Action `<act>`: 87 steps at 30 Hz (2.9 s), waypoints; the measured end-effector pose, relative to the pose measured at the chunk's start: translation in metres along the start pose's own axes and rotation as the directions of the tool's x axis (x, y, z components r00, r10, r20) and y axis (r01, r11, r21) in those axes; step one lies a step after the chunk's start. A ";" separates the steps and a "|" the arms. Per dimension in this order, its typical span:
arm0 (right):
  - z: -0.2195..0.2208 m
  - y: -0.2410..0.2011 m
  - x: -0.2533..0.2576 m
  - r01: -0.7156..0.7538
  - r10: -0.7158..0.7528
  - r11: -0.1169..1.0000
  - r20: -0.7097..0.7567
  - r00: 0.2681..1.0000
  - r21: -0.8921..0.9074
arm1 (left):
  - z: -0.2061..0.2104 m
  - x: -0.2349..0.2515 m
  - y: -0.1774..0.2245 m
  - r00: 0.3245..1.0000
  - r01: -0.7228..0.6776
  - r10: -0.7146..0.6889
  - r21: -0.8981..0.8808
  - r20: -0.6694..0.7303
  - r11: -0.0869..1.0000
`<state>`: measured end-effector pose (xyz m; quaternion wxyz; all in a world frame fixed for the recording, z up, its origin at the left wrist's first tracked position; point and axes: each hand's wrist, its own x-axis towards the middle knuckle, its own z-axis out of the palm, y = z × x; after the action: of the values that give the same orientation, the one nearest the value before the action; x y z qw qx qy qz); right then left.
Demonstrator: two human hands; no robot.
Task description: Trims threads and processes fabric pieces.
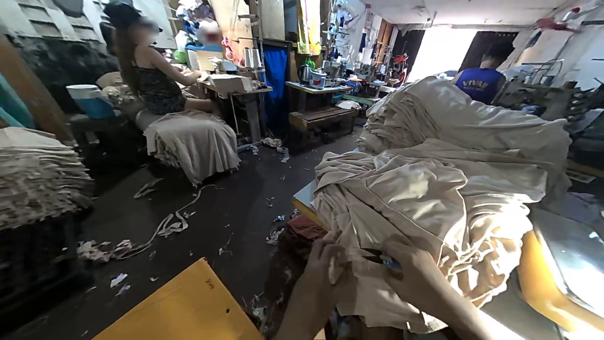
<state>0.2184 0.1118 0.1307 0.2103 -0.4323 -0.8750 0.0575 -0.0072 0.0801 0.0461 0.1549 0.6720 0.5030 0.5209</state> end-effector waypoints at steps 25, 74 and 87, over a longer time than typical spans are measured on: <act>-0.023 0.008 0.045 -0.432 0.423 0.902 0.168 0.891 0.022 | 0.034 0.063 0.023 0.938 0.254 -0.331 -0.443 -0.104 0.860; -0.075 -0.005 0.048 -0.081 0.083 0.997 -0.202 0.976 0.019 | 0.024 -0.032 -0.072 0.843 0.537 -0.504 -0.363 0.190 0.761; -0.083 0.082 0.092 -0.404 0.486 0.871 -0.383 0.785 0.279 | 0.015 -0.023 -0.015 0.914 0.382 -0.404 -0.261 -0.032 0.886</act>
<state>0.2636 0.2274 0.2120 0.4218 -0.6074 -0.6677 0.0856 -0.0015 0.0724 0.0163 0.3187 0.5086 0.5654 0.5657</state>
